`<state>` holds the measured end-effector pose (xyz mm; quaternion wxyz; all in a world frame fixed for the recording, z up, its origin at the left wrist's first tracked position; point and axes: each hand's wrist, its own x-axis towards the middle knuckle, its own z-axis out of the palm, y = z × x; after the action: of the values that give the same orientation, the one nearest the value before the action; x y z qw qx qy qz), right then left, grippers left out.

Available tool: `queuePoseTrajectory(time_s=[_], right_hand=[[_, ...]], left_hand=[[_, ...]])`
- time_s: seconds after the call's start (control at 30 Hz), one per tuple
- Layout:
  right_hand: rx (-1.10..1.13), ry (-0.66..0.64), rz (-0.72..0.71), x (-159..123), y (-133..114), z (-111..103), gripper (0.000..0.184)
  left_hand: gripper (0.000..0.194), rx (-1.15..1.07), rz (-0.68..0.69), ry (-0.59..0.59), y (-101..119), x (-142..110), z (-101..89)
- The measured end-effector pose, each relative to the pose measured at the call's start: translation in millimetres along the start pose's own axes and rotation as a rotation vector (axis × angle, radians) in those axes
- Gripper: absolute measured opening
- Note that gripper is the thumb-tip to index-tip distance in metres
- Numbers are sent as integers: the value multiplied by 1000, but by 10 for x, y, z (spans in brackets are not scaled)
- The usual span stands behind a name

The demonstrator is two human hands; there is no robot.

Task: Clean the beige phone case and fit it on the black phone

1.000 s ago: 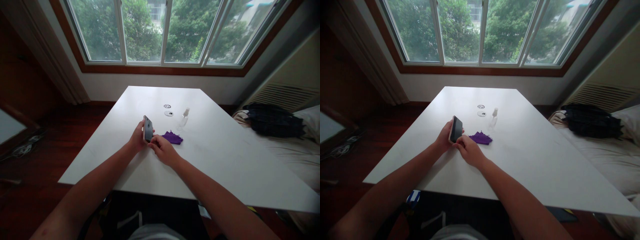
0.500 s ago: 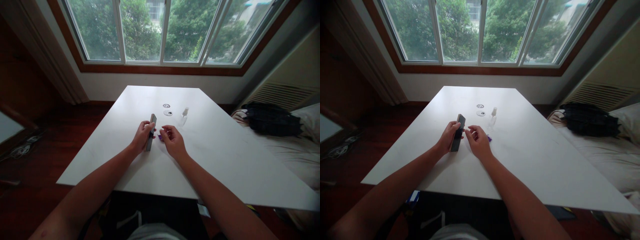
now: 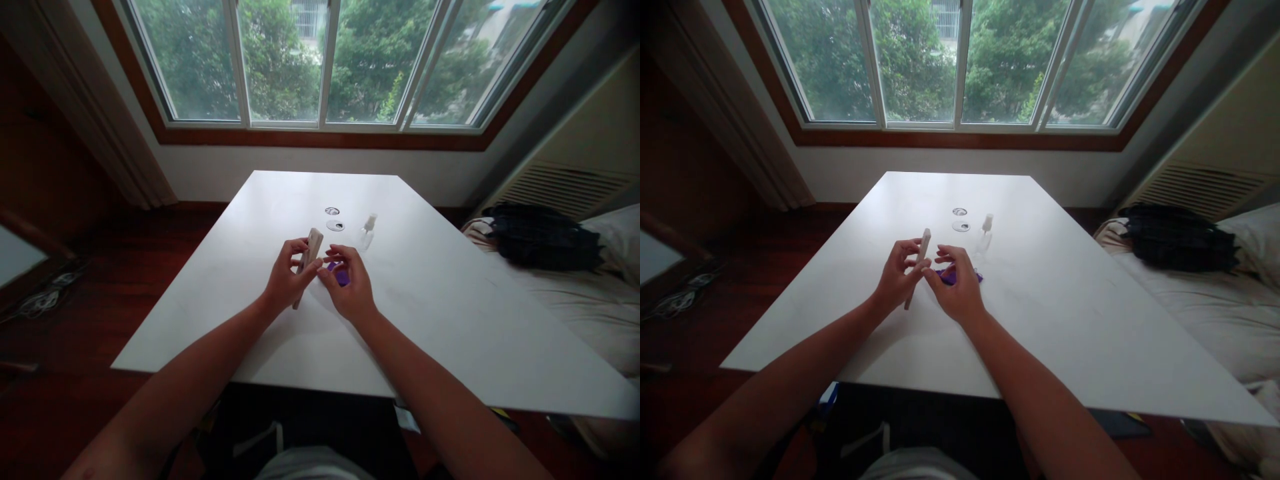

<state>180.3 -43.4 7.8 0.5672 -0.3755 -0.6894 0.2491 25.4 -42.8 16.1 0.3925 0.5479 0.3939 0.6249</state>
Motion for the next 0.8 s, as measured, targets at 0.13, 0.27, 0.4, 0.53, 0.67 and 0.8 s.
queuePoseTrajectory(time_s=[0.13,0.27,0.4,0.53,0.67,0.8], right_hand=[[16,62,28,-8,25,2,39],[61,126,171,1,124,18,35],[52,133,234,26,177,-21,42],[-94,36,233,65,174,-123,52],[-255,-121,267,122,198,-214,61],[-457,-231,296,160,229,-244,65]], left_hand=[[42,185,152,-56,38,-5,-43],[45,407,349,-138,-36,41,-101],[46,625,524,-194,-120,82,-142],[46,765,587,-251,-121,104,-183],[47,900,564,-300,-88,118,-226],[47,991,509,-344,-97,122,-243]])
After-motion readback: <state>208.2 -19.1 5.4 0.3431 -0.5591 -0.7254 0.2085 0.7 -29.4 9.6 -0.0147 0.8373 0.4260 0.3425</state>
